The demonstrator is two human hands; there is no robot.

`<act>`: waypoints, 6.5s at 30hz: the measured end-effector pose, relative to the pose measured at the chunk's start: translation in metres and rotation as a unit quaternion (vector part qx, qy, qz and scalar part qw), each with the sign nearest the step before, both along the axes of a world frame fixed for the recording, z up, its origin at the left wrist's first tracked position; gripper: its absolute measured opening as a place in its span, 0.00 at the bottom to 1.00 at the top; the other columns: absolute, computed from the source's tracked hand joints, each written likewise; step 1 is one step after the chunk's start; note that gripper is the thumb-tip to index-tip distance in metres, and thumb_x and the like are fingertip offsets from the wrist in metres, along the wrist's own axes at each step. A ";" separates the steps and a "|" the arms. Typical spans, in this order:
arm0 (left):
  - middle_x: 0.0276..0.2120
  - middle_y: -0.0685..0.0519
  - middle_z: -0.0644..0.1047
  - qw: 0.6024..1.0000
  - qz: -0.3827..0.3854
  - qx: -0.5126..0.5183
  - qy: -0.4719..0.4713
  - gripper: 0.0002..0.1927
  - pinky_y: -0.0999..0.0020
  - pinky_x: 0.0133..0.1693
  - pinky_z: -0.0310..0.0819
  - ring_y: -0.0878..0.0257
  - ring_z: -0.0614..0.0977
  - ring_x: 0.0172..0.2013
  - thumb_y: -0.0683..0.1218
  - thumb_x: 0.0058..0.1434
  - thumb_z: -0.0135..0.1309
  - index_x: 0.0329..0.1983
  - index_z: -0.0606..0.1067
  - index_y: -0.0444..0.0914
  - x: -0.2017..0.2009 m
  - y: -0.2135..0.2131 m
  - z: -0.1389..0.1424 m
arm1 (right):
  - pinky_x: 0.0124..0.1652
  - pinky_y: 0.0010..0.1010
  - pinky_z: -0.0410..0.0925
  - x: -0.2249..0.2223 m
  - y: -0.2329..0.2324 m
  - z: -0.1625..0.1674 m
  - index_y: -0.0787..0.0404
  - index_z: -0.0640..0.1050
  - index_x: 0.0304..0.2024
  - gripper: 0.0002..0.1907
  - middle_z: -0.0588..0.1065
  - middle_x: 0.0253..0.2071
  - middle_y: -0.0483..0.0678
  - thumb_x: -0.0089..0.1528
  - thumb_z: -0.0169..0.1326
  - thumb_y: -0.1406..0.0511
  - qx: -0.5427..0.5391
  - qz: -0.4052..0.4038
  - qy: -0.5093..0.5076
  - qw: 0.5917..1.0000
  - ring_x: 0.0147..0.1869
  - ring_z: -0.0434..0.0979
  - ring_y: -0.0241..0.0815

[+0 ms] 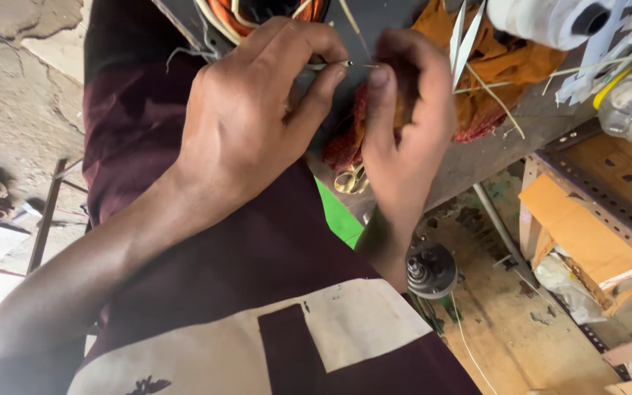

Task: The person strips insulation from white wires using shears, twists the exposed copper strands, and inserts them into a cylindrical component with orange windings. The person repeats this process for multiple wires, cutting excess insulation and arranging the wires within the component.

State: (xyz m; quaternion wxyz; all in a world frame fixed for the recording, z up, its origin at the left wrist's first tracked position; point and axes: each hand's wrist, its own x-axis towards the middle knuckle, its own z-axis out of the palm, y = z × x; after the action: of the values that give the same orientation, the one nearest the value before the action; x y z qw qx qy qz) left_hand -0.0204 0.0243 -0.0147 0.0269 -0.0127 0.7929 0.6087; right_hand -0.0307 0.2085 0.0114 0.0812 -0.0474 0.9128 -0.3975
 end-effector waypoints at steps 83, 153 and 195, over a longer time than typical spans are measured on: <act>0.37 0.54 0.75 0.987 -0.113 -0.108 -0.047 0.09 0.70 0.30 0.76 0.66 0.80 0.30 0.40 0.71 0.61 0.49 0.73 0.37 -0.062 -0.009 0.000 | 0.27 0.27 0.65 -0.045 0.016 -0.032 0.64 0.80 0.42 0.06 0.76 0.29 0.48 0.61 0.61 0.73 -0.051 0.104 -0.157 0.981 0.27 0.76 0.37; 0.37 0.44 0.76 0.980 -0.193 0.002 -0.040 0.10 0.67 0.32 0.77 0.57 0.82 0.33 0.32 0.65 0.59 0.46 0.71 0.30 -0.076 -0.016 0.004 | 0.32 0.34 0.65 -0.001 -0.004 -0.004 0.62 0.80 0.45 0.10 0.73 0.31 0.47 0.62 0.67 0.73 0.072 0.038 -0.006 0.997 0.29 0.72 0.42; 0.39 0.47 0.73 0.975 -0.208 -0.077 0.030 0.15 0.61 0.34 0.74 0.55 0.79 0.36 0.34 0.65 0.59 0.50 0.68 0.33 -0.061 -0.014 -0.013 | 0.36 0.28 0.69 -0.031 0.001 -0.016 0.65 0.78 0.46 0.04 0.79 0.39 0.49 0.69 0.59 0.73 -0.038 0.021 0.005 0.999 0.37 0.78 0.39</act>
State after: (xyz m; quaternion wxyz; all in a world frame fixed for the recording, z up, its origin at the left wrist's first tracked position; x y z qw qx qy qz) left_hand -0.0811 0.0107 -0.0273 0.1282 0.1681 0.8234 0.5266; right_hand -0.0613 0.2096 -0.0043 0.0828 -0.0720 0.8961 -0.4301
